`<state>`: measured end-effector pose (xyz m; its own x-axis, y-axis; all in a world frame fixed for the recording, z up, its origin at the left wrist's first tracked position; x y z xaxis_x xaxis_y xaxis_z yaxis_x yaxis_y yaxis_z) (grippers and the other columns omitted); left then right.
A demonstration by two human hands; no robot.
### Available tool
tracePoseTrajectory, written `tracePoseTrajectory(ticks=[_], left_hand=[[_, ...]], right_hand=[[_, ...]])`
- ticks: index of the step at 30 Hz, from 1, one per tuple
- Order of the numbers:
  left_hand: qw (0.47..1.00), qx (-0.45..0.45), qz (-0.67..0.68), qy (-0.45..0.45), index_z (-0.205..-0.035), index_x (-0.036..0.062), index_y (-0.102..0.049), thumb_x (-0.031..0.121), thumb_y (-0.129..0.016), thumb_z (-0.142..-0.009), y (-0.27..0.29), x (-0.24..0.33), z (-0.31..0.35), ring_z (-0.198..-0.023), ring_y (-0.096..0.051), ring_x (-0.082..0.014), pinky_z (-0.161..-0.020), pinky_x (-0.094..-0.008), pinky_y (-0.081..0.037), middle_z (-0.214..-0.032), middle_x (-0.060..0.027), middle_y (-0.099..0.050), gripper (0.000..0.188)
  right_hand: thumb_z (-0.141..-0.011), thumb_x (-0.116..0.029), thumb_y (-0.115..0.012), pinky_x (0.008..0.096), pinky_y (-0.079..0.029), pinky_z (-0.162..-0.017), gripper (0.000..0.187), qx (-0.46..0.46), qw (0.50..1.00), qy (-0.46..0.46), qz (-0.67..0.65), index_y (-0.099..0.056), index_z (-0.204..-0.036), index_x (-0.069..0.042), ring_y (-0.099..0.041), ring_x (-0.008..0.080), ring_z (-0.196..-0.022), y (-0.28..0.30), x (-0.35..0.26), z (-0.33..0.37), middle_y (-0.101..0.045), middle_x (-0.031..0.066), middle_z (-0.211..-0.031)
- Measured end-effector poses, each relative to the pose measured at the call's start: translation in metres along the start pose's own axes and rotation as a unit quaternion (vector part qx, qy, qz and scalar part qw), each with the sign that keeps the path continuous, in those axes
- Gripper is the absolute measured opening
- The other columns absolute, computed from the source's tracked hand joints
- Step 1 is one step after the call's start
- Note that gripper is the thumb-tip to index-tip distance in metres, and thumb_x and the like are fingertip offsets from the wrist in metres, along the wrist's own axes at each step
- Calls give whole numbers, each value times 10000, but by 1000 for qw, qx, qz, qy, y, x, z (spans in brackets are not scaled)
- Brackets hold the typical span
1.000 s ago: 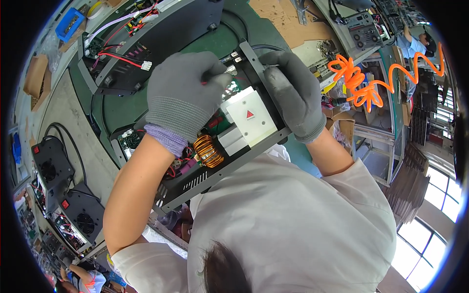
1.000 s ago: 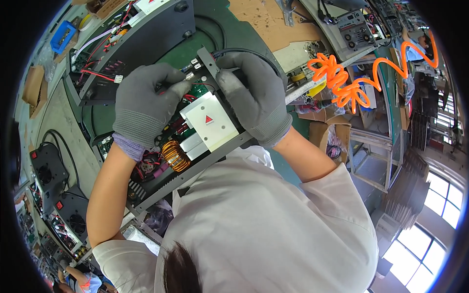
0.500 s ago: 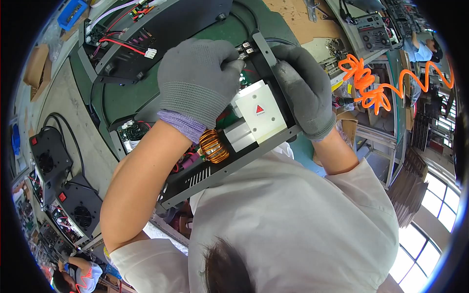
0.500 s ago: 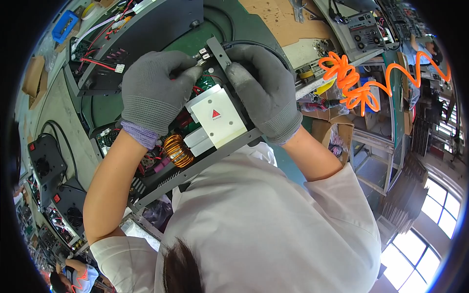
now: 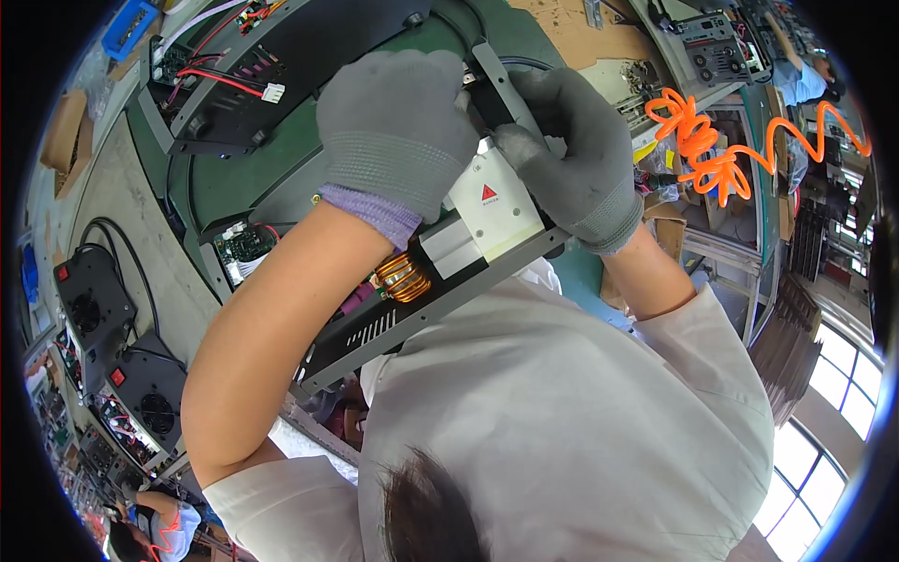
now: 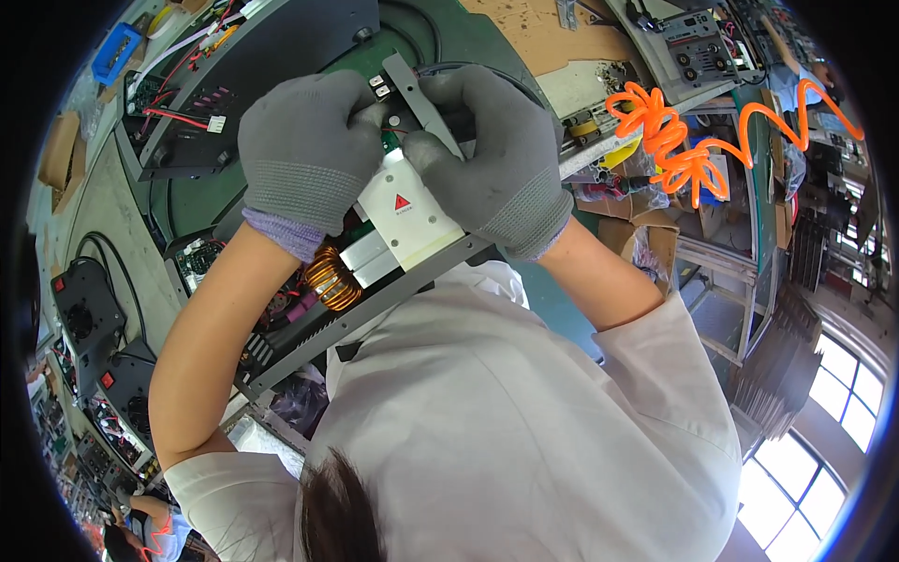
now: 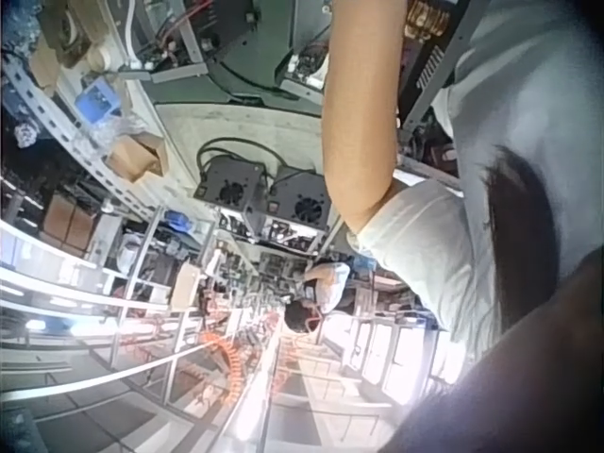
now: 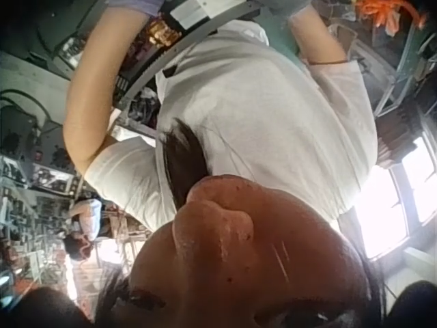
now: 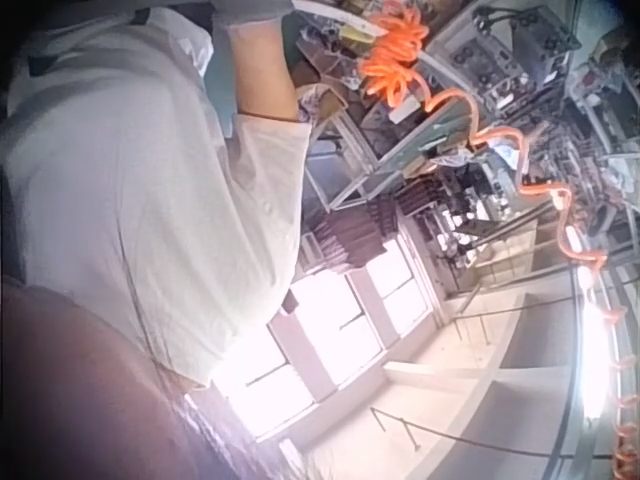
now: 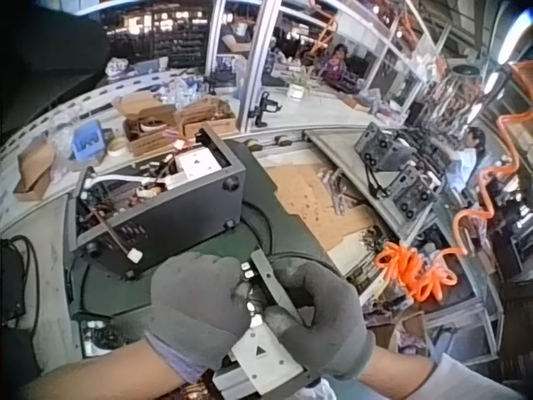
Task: Assembling and wiring electrical components inside a metal chassis using a power screwdriver.
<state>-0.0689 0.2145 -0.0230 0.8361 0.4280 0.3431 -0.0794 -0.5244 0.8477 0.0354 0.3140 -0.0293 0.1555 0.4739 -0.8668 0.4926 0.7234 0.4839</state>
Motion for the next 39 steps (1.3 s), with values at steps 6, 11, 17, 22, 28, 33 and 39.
tracePoseTrajectory(ticks=[6,11,17,22,28,33,39], left_hand=[[994,-85,-48,44,-783,119,-724,309,-749,-812,6,-5,-5,-730,-665,-308,-641,-448,-498,-719,-91,-665,194],[997,-71,-40,16,-777,109,-714,304,-751,-813,1,-11,2,-736,-664,-313,-644,-442,-500,-734,-97,-665,202],[998,-51,-34,-11,-779,113,-685,306,-728,-799,-7,-9,-2,-818,-679,-287,-711,-443,-525,-772,-89,-668,199],[979,-139,125,76,-895,96,-724,294,-711,-833,-1,-38,-16,-876,-668,-328,-786,-443,-527,-813,-124,-662,208],[975,-168,146,26,-1015,27,-715,218,-700,-885,-13,-50,-12,-963,-657,-294,-852,-378,-505,-990,-126,-677,232],[980,-178,84,-21,-1032,25,-715,194,-669,-898,-11,-41,-14,-937,-647,-319,-842,-395,-502,-983,-134,-678,221],[980,-119,159,18,-1035,6,-695,232,-568,-963,23,-71,-6,-872,-642,-291,-819,-389,-501,-989,-150,-690,269]], right_hand=[[-822,-51,-754,301,-581,-800,308,-16,999,-28,7,-645,-1092,49,-718,146,-857,6,0,0,-730,116,-954],[-831,-65,-758,299,-584,-796,319,-7,999,-25,-21,-640,-1104,49,-716,141,-852,2,4,1,-729,122,-952],[-840,-62,-744,301,-584,-798,310,-3,1000,1,31,-639,-1109,50,-715,144,-851,3,-3,0,-726,123,-942],[-843,-65,-741,302,-580,-805,306,-2,1000,-23,6,-639,-1109,47,-709,140,-857,4,0,1,-724,119,-942],[-841,-55,-728,300,-573,-800,318,-7,998,-48,-47,-641,-1129,49,-703,143,-861,-2,10,3,-722,107,-956],[-827,-56,-726,293,-567,-802,332,15,995,-50,-88,-647,-1128,59,-696,133,-873,1,19,3,-722,119,-979],[-808,-144,-762,377,-567,-795,347,18,986,76,147,-687,-1127,-30,-696,261,-883,3,-20,-3,-697,116,-1051]])
Point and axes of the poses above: each hand's wrist, its own z-axis away from the middle knuckle, its own y-axis out of the back of the hand, x = y × z, the point moved 9 cm from there along -z, towards the middle knuckle
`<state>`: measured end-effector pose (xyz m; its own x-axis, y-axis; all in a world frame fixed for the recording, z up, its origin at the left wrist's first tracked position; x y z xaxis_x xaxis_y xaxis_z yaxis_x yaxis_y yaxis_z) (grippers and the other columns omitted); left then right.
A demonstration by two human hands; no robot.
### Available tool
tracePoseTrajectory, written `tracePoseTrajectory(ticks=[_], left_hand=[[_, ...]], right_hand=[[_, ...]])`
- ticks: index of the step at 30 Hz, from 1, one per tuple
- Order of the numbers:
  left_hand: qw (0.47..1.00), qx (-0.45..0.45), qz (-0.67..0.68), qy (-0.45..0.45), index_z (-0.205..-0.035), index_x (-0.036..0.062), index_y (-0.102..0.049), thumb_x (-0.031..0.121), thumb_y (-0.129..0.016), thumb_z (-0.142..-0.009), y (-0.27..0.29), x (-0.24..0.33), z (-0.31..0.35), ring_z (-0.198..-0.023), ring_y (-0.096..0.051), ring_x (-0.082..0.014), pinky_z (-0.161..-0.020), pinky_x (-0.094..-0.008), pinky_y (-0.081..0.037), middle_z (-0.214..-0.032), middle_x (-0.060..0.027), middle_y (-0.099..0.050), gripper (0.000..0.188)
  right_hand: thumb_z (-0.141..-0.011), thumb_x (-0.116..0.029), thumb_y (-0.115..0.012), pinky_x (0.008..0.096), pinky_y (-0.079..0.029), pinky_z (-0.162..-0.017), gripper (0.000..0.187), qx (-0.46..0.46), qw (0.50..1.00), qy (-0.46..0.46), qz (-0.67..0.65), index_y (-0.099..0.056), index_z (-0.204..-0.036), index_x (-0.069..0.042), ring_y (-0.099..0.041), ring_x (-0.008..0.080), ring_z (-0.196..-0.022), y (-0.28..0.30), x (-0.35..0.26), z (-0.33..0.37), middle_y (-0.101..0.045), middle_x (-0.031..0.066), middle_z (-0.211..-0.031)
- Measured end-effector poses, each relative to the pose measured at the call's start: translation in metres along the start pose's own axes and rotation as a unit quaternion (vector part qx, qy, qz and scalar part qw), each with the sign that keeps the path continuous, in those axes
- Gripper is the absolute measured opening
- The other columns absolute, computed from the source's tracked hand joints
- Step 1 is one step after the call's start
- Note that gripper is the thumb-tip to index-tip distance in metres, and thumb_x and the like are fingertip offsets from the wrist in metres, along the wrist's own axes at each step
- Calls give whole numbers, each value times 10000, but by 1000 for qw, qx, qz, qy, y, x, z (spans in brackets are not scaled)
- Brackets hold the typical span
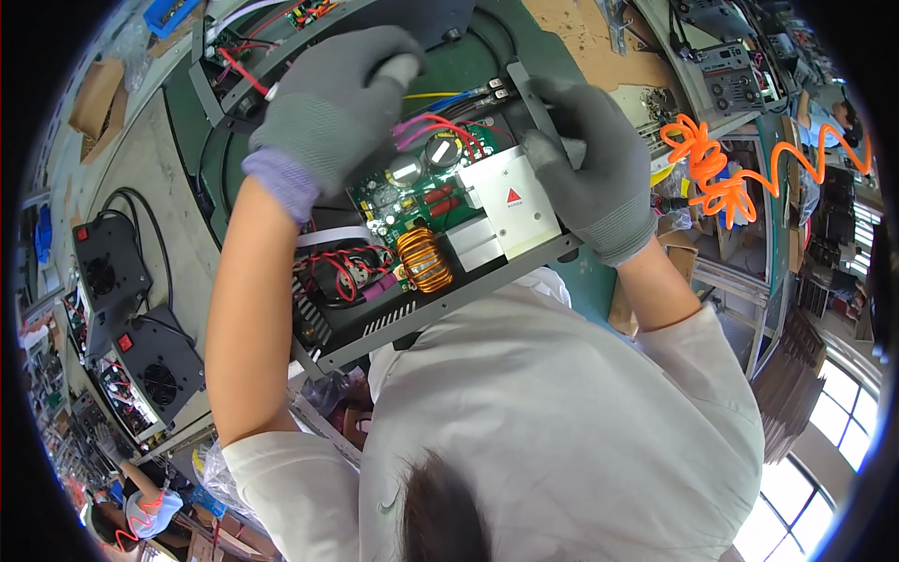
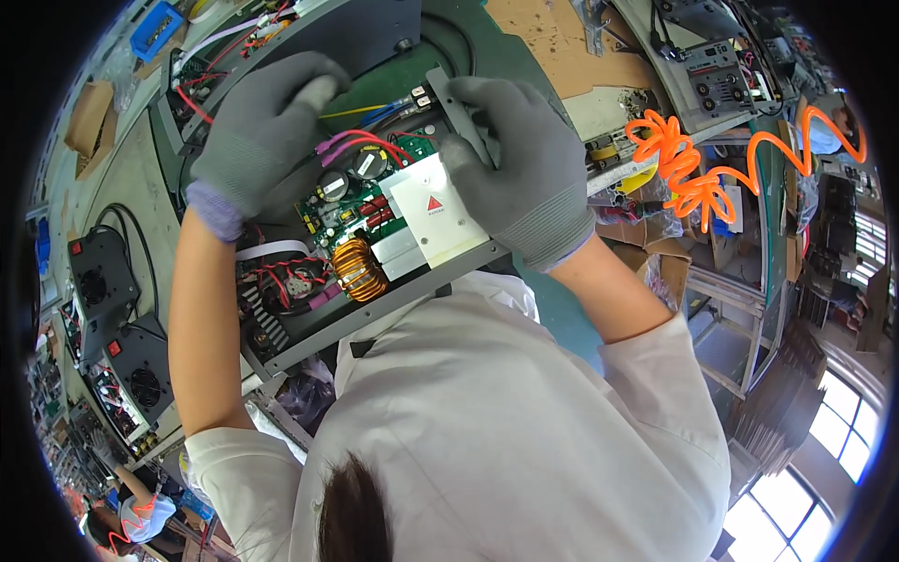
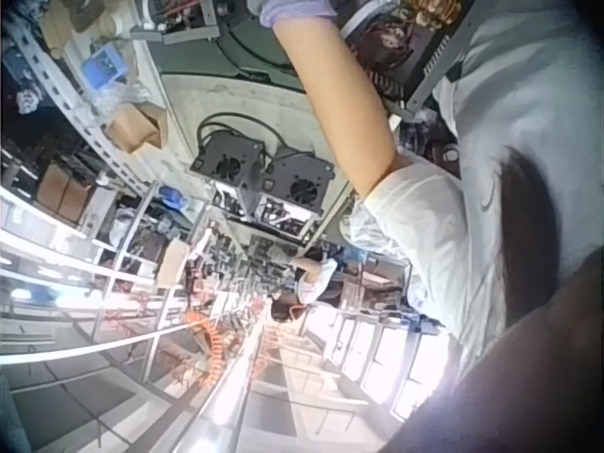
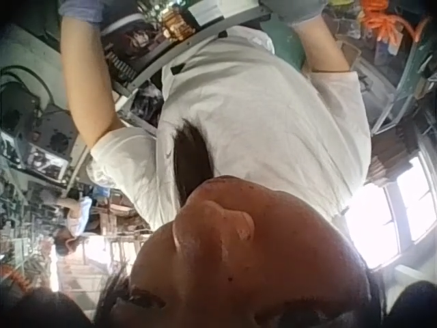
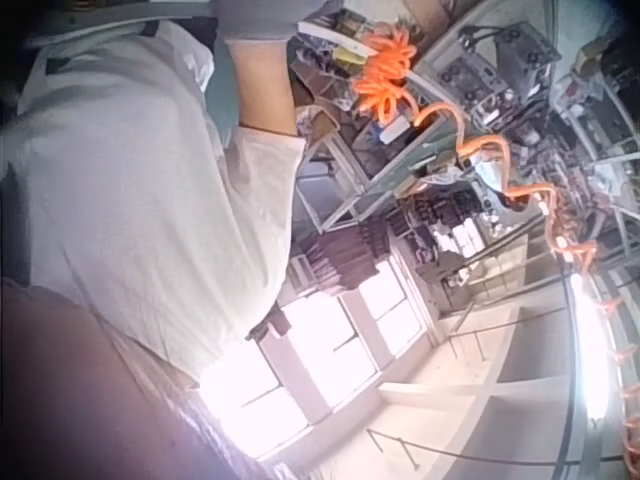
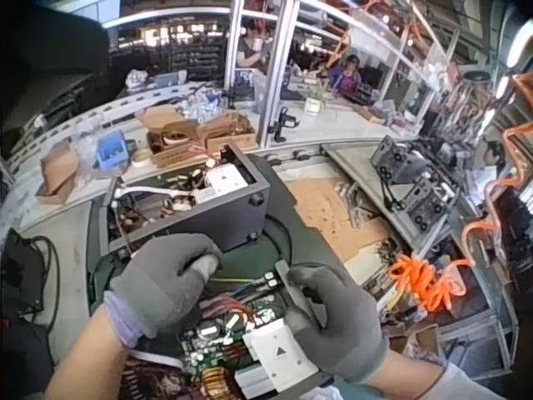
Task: Assembling and wiring electrical components inside a metal chassis using a power screwdriver.
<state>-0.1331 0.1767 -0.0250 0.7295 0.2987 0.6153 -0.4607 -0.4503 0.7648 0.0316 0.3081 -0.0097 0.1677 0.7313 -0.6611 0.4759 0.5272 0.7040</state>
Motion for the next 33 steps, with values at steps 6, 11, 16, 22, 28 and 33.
tracePoseTrajectory(ticks=[6,11,16,22,28,33], left_hand=[[952,-183,210,123,-1113,-5,-687,389,-408,-1039,-22,-10,16,-781,-582,-136,-728,-284,-476,-947,-91,-702,489],[909,-184,352,127,-1199,-52,-662,282,-466,-997,-21,-8,17,-748,-524,-56,-663,-196,-416,-980,-60,-692,437],[926,-176,326,73,-1223,-23,-675,55,-634,-898,-24,20,13,-898,-606,-88,-810,-244,-503,-975,-52,-681,337],[968,-47,223,-104,-1170,41,-692,86,-719,-867,-31,61,1,-893,-658,-212,-837,-319,-517,-997,-103,-685,307],[937,32,261,230,-1011,52,-715,168,-759,-845,-46,13,4,-821,-685,-266,-737,-360,-540,-799,-135,-690,206],[966,146,-200,-79,-1007,120,-748,233,-744,-856,-22,77,2,-770,-638,-271,-683,-372,-523,-822,-86,-697,189]], right_hand=[[-797,-324,-776,444,-478,-925,272,-62,950,239,188,-758,-997,-140,-612,270,-1053,-26,-55,-28,-662,67,-1079],[-802,-304,-751,441,-469,-946,198,-111,932,264,222,-747,-850,-113,-606,264,-1025,-45,-55,-29,-672,43,-1058],[-795,-198,-713,441,-493,-880,116,30,965,192,176,-712,-838,-91,-618,286,-1018,-1,-46,-13,-677,45,-1068],[-800,-161,-705,439,-508,-843,124,73,979,137,129,-684,-891,-78,-650,324,-952,17,-31,6,-682,96,-1071],[-801,-138,-705,434,-514,-826,132,80,987,118,80,-682,-904,-60,-658,332,-924,18,-22,5,-683,113,-1036],[-806,-137,-711,432,-518,-805,130,90,987,130,39,-685,-906,-58,-662,330,-911,18,-16,5,-688,107,-1003]])
Point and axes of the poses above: each hand's wrist, its own z-axis away from the middle knuckle, its own y-axis out of the back of the hand, x = y × z, the point moved 9 cm from there along -z, towards the middle knuckle
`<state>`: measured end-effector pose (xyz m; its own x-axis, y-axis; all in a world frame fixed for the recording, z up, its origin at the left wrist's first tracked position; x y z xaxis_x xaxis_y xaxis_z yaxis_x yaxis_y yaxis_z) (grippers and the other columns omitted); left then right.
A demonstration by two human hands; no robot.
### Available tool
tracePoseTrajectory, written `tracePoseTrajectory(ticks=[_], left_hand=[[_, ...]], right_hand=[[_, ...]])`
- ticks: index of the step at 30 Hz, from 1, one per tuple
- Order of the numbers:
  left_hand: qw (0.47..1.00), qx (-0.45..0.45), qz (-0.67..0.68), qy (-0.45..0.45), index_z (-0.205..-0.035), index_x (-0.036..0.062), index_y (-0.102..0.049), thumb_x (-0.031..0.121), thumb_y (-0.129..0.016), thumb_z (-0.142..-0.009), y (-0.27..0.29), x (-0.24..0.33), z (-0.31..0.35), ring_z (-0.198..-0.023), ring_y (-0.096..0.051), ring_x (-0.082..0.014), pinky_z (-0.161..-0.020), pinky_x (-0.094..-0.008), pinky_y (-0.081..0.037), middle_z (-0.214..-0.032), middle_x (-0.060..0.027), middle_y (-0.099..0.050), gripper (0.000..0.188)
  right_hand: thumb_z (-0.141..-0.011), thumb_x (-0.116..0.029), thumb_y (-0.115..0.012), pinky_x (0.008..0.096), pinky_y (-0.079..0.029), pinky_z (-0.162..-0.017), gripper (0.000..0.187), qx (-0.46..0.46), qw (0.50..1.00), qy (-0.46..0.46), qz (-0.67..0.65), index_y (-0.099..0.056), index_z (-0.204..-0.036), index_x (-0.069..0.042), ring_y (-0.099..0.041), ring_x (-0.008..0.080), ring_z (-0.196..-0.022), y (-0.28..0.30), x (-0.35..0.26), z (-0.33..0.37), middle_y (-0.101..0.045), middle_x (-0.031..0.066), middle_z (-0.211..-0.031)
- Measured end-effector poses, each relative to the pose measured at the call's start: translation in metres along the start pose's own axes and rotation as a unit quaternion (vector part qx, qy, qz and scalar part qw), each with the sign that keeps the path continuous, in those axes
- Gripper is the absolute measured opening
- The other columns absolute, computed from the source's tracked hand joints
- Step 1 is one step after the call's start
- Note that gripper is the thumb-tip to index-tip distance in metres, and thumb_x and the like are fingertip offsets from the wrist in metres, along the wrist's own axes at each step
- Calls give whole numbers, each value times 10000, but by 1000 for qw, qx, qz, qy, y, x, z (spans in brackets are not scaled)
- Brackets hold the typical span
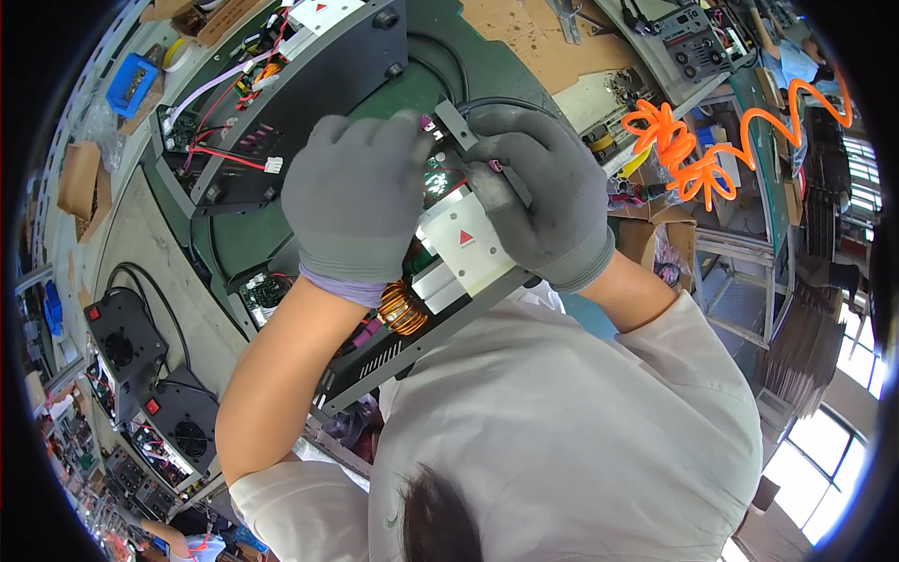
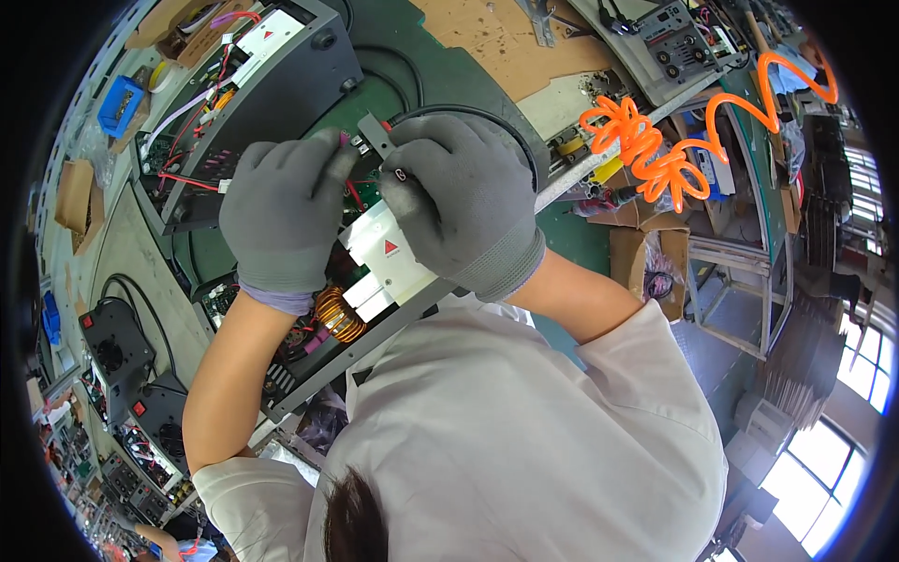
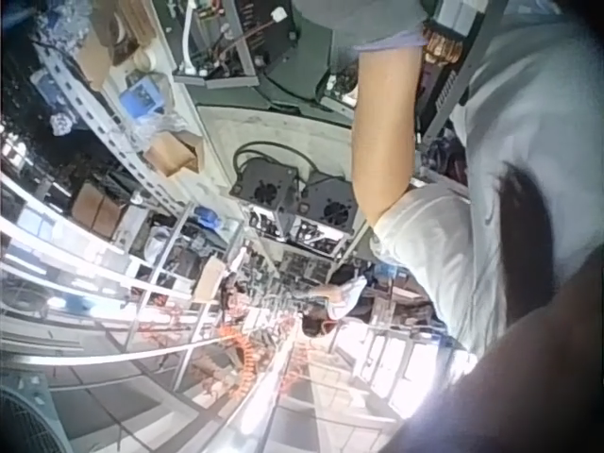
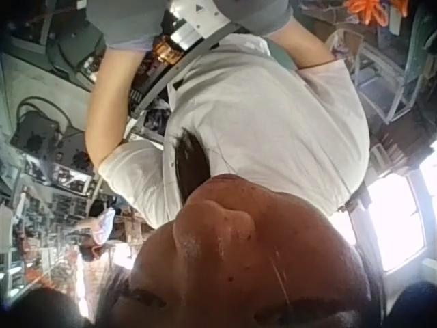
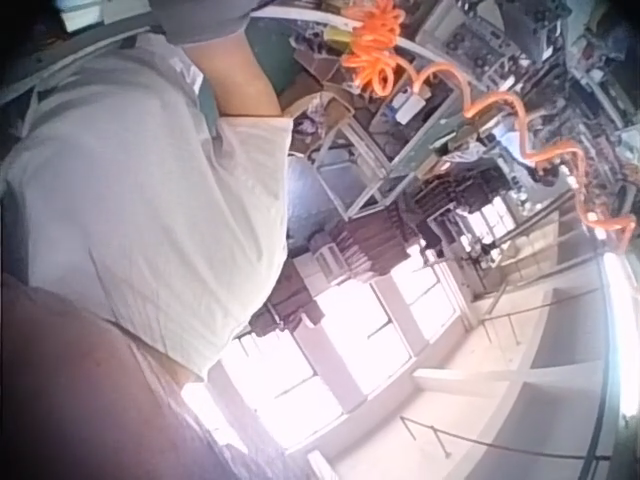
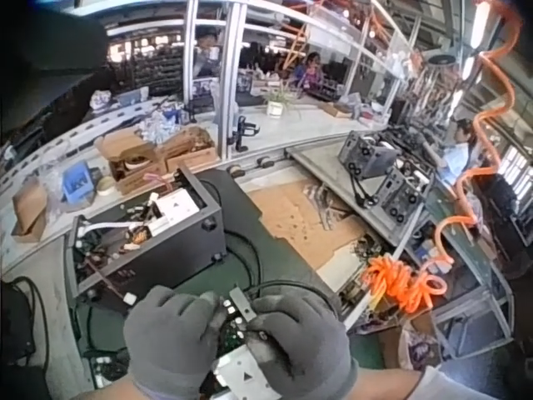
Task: Assembling and wiring electrical components inside a metal chassis using a power screwdriver.
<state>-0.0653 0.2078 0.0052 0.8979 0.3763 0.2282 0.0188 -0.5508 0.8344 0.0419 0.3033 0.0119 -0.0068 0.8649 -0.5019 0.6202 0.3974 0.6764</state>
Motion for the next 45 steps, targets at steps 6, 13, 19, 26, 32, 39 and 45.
tracePoseTrajectory(ticks=[6,13,19,26,32,39,45], left_hand=[[996,-83,-41,7,-1004,116,-718,135,-688,-782,-14,-6,4,-911,-616,-291,-705,-401,-524,-866,-69,-639,225],[995,-99,-18,-10,-987,100,-714,101,-694,-718,-22,-8,4,-923,-608,-293,-739,-411,-525,-870,-71,-632,269],[996,-84,15,-33,-1008,42,-704,73,-667,-832,-19,-1,1,-878,-604,-334,-747,-442,-507,-883,-120,-649,183],[991,-99,86,22,-968,28,-721,98,-687,-848,-16,-14,-5,-844,-642,-329,-739,-415,-526,-896,-134,-674,142],[974,-108,175,97,-943,24,-734,86,-707,-848,-20,-29,0,-776,-685,-332,-715,-381,-548,-880,-146,-698,117],[983,-58,170,44,-943,52,-734,78,-711,-838,-18,-20,-1,-812,-689,-321,-705,-375,-545,-898,-139,-698,110],[981,-30,190,-1,-980,124,-705,163,-727,-819,6,10,3,-871,-657,-290,-706,-401,-531,-916,-65,-679,167]], right_hand=[[-803,-135,-718,427,-534,-754,148,-17,1000,-22,-11,-687,-927,-61,-674,329,-873,-3,5,1,-686,117,-995],[-809,-130,-720,415,-545,-744,154,-26,999,-21,-21,-689,-945,-62,-684,318,-881,-4,7,3,-688,117,-1006],[-822,-135,-730,391,-559,-720,170,-20,998,-44,-47,-693,-969,-58,-701,323,-848,-4,10,5,-693,125,-1030],[-823,-131,-732,375,-574,-700,130,-20,997,-60,-42,-716,-935,-66,-721,309,-823,-2,10,6,-730,127,-1042],[-813,-133,-740,359,-584,-711,109,-30,994,-80,-69,-731,-901,-70,-734,296,-847,-4,13,4,-743,133,-993],[-815,-171,-741,364,-581,-686,134,-40,995,-55,-72,-729,-890,-60,-737,282,-823,-5,16,4,-738,141,-957],[-850,-181,-714,424,-511,-596,144,-49,994,-19,98,-698,-920,-56,-649,322,-686,6,-1,-7,-660,118,-812]])
Point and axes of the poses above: each hand's wrist, its own z-axis away from the middle knuckle, its own y-axis out of the back of the hand, x = y × z, the point moved 9 cm from there along -z, towards the middle knuckle
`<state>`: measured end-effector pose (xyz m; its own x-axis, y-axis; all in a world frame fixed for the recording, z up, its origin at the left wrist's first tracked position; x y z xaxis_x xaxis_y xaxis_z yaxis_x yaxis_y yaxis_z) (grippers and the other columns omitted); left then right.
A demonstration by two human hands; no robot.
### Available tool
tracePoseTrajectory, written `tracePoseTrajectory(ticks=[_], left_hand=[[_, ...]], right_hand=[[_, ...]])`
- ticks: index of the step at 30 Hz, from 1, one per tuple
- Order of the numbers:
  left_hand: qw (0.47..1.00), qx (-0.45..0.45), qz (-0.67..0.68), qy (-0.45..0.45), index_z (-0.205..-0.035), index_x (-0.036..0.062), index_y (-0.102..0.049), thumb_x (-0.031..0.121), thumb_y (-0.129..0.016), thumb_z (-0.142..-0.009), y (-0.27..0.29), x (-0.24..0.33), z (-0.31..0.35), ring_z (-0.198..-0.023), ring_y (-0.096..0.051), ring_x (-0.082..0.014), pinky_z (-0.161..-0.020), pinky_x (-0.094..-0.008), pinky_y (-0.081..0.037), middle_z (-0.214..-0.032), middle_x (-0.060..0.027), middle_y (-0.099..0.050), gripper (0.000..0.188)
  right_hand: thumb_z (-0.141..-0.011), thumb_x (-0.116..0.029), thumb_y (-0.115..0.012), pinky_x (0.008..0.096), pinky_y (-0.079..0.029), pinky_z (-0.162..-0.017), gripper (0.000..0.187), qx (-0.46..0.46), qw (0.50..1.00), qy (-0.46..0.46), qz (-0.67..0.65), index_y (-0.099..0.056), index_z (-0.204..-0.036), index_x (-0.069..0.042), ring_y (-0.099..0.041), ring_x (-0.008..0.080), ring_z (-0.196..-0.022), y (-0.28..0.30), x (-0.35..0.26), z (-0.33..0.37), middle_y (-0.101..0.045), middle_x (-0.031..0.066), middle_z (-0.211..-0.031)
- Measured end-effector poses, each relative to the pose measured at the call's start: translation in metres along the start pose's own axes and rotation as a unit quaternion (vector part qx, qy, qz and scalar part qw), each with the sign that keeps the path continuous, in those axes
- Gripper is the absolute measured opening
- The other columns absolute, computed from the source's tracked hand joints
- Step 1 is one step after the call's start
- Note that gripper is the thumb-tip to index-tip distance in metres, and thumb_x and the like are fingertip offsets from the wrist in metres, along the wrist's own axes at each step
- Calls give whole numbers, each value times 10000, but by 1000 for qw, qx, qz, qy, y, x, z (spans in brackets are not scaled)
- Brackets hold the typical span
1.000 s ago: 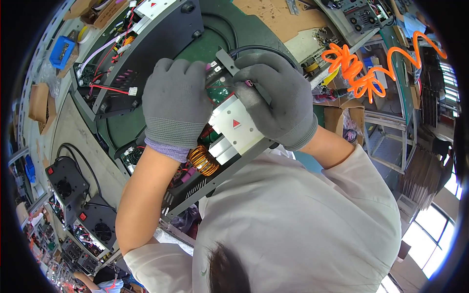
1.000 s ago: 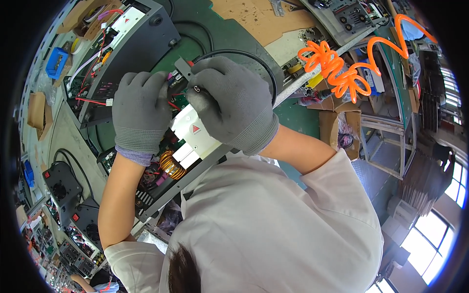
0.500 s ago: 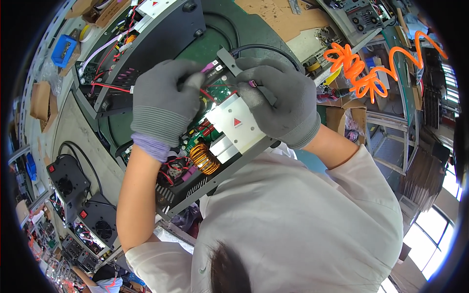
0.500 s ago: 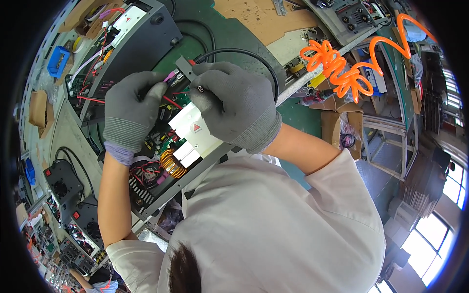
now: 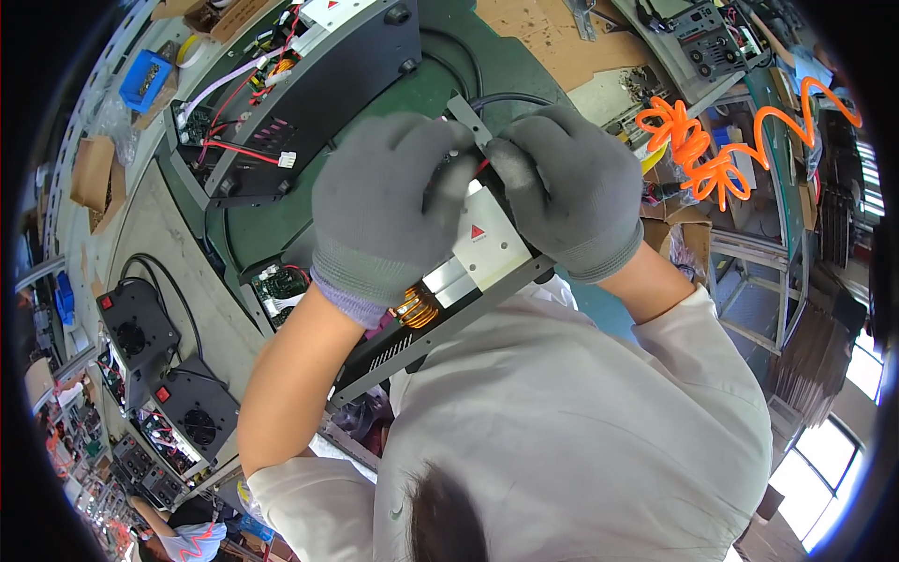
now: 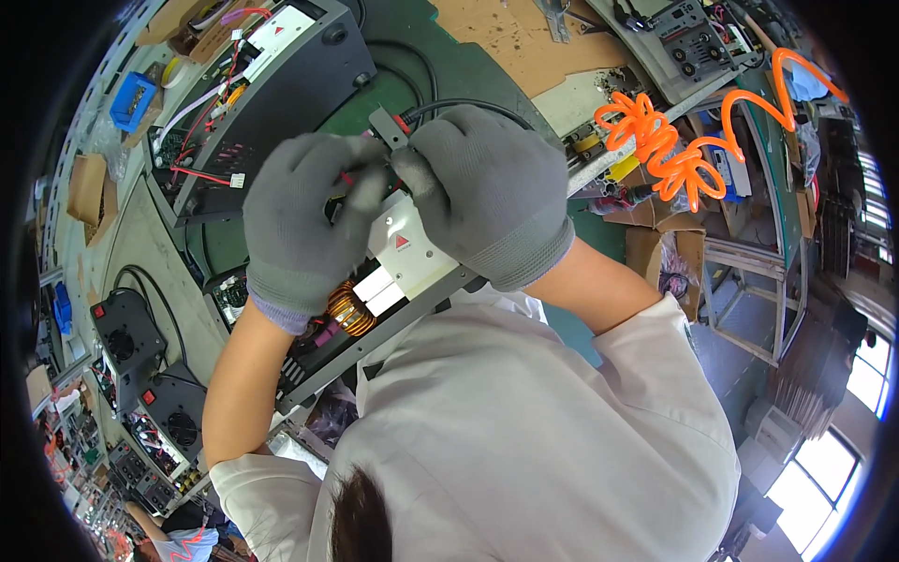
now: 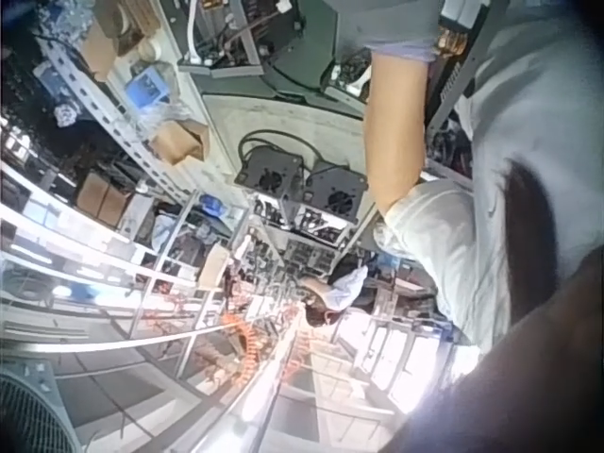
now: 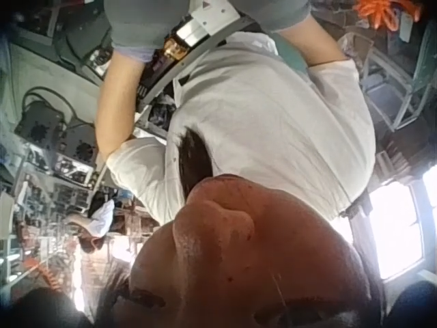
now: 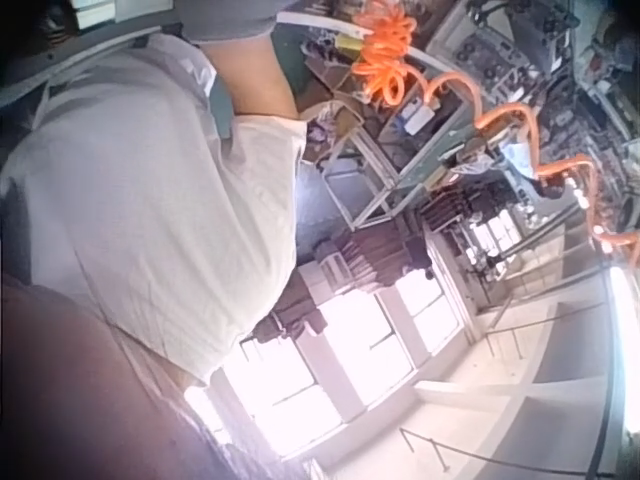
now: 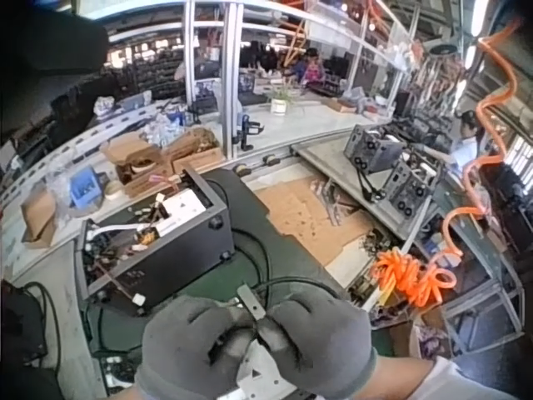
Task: Assembling and wiring electrical components inside a metal chassis using a power screwdriver.
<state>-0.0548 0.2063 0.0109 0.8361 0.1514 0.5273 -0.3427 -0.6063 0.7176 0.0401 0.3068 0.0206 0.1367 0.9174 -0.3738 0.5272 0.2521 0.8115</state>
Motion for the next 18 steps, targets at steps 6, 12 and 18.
tracePoseTrajectory(ticks=[6,12,18], left_hand=[[971,-32,170,166,-1027,75,-734,174,-776,-824,-19,-15,6,-781,-700,-246,-717,-350,-558,-885,-103,-723,230],[927,-10,271,258,-999,41,-732,115,-763,-844,-33,-32,17,-723,-688,-142,-664,-296,-545,-845,-122,-721,174],[981,-5,116,157,-1015,87,-725,143,-729,-842,-4,-37,8,-715,-668,-240,-636,-333,-530,-848,-96,-689,181]], right_hand=[[-856,-144,-685,423,-489,-624,108,20,981,-66,-183,-698,-884,-40,-625,336,-701,-8,13,-2,-624,145,-783],[-842,-164,-722,404,-490,-625,134,10,975,-77,-206,-703,-874,-36,-625,307,-691,-14,21,-2,-635,152,-796],[-739,-226,-829,344,-534,-671,296,-7,953,-175,-248,-714,-938,-40,-662,209,-727,-20,32,6,-664,133,-898]])
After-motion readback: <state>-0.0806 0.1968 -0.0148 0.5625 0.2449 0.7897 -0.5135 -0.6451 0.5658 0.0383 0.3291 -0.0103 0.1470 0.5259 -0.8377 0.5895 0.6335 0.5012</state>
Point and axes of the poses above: each hand's wrist, its own z-axis away from the middle knuckle, its own y-axis out of the back of the hand, x = y × z, the point moved 9 cm from there along -z, towards the middle knuckle
